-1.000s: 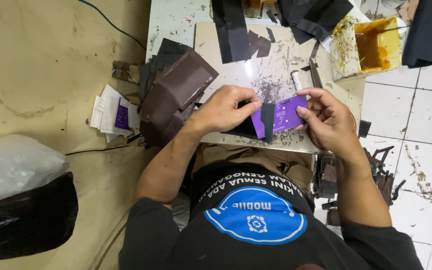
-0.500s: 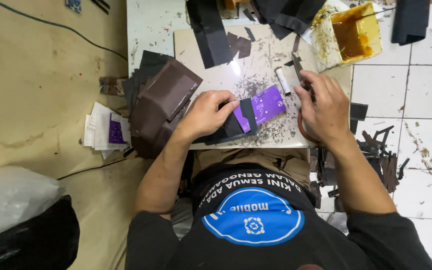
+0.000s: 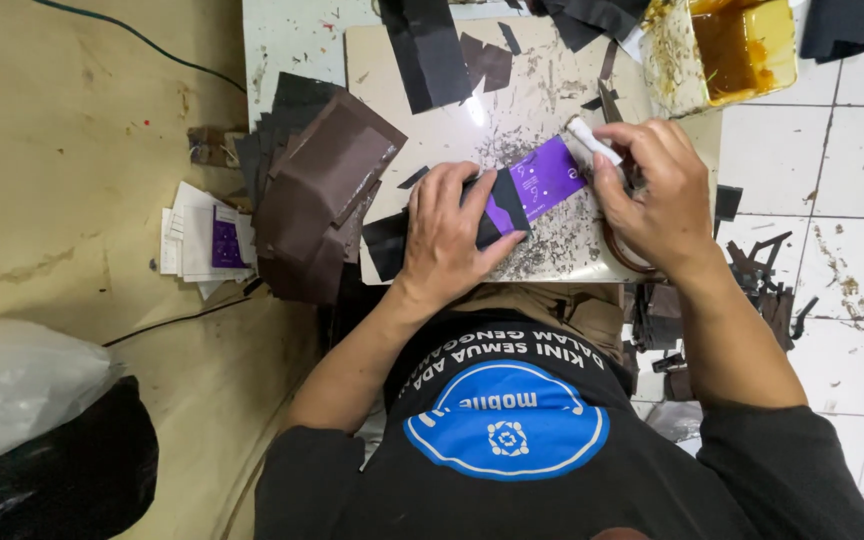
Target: Assembling a leather wallet by applying adhesive, fitting pieces together, and trimming edges with scissors
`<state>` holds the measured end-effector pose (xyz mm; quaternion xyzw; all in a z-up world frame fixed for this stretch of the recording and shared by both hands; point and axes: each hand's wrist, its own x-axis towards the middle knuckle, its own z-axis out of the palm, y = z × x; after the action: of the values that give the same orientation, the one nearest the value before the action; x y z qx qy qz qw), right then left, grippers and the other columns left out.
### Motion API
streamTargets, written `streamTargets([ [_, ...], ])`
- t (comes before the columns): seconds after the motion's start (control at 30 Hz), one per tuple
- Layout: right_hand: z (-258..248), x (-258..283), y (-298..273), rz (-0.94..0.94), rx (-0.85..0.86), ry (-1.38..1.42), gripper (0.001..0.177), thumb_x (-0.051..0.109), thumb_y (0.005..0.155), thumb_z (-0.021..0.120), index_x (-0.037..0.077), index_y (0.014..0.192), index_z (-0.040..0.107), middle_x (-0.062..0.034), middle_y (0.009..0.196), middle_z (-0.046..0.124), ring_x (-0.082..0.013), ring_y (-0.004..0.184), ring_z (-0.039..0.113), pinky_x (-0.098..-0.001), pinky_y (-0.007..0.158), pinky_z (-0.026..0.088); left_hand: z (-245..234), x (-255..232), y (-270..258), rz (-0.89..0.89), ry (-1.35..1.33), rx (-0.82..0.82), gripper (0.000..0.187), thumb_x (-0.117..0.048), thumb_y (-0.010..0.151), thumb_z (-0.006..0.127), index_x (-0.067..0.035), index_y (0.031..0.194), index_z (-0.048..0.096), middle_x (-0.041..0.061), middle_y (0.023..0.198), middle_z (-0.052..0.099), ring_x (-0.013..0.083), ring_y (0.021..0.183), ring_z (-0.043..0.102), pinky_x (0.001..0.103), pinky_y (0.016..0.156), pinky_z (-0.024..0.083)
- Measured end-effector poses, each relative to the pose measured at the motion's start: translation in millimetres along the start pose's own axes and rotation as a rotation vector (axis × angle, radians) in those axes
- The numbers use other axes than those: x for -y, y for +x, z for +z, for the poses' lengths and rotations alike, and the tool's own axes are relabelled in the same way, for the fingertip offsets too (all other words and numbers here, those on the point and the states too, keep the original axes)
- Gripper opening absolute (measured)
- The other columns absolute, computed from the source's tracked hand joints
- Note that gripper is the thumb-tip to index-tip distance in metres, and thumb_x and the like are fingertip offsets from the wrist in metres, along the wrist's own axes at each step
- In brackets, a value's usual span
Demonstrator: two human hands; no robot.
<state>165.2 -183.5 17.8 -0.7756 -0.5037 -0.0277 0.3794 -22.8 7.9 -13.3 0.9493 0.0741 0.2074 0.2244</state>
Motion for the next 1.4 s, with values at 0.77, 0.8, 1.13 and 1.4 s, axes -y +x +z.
streamTargets([
  [0.77, -108, -62, 35, 0.018, -0.06, -0.324, 0.013, 0.003, 0.118, 0.073, -0.004, 0.128, 0.075, -0.0157, 0.117, 0.076, -0.028, 0.092, 0.053, -0.0374, 0.073, 0.046, -10, -3, -3, 0.008, -0.078, 0.079, 0.083, -0.048, 0.087, 0.079, -0.004, 0.148, 0.044, 0.018, 0.136, 0.057, 0.0389, 0.134, 0.05, 0.057, 0.117, 0.039],
  [0.8, -105, -68, 37, -0.074, -0.067, -0.355, 0.015, 0.011, 0.121, 0.071, -0.002, 0.128, 0.075, -0.0143, 0.12, 0.079, -0.029, 0.088, 0.052, -0.0396, 0.078, 0.043, -7, -1, -5, 0.009, -0.087, 0.067, 0.083, -0.046, 0.088, 0.078, -0.003, 0.149, 0.042, 0.019, 0.136, 0.058, 0.0387, 0.134, 0.05, 0.057, 0.118, 0.04],
  [1.13, -88, -99, 46, -0.006, 0.037, -0.651, 0.023, 0.014, 0.112, 0.074, 0.012, 0.134, 0.075, -0.0064, 0.085, 0.071, -0.028, 0.085, 0.062, -0.0405, 0.06, 0.047, -13, -7, -1, 0.007, -0.12, 0.046, 0.073, -0.033, 0.087, 0.075, -0.001, 0.146, 0.046, 0.018, 0.134, 0.058, 0.0379, 0.132, 0.051, 0.056, 0.118, 0.039],
  [1.4, -96, -84, 59, 0.169, 0.191, -0.524, 0.03, 0.018, 0.112, 0.068, 0.009, 0.14, 0.073, -0.0207, 0.09, 0.071, -0.0364, 0.091, 0.062, -0.0487, 0.066, 0.049, -13, -5, -3, -0.005, -0.135, 0.061, 0.074, -0.032, 0.088, 0.072, -0.002, 0.148, 0.044, 0.018, 0.138, 0.058, 0.0366, 0.136, 0.051, 0.055, 0.121, 0.037],
])
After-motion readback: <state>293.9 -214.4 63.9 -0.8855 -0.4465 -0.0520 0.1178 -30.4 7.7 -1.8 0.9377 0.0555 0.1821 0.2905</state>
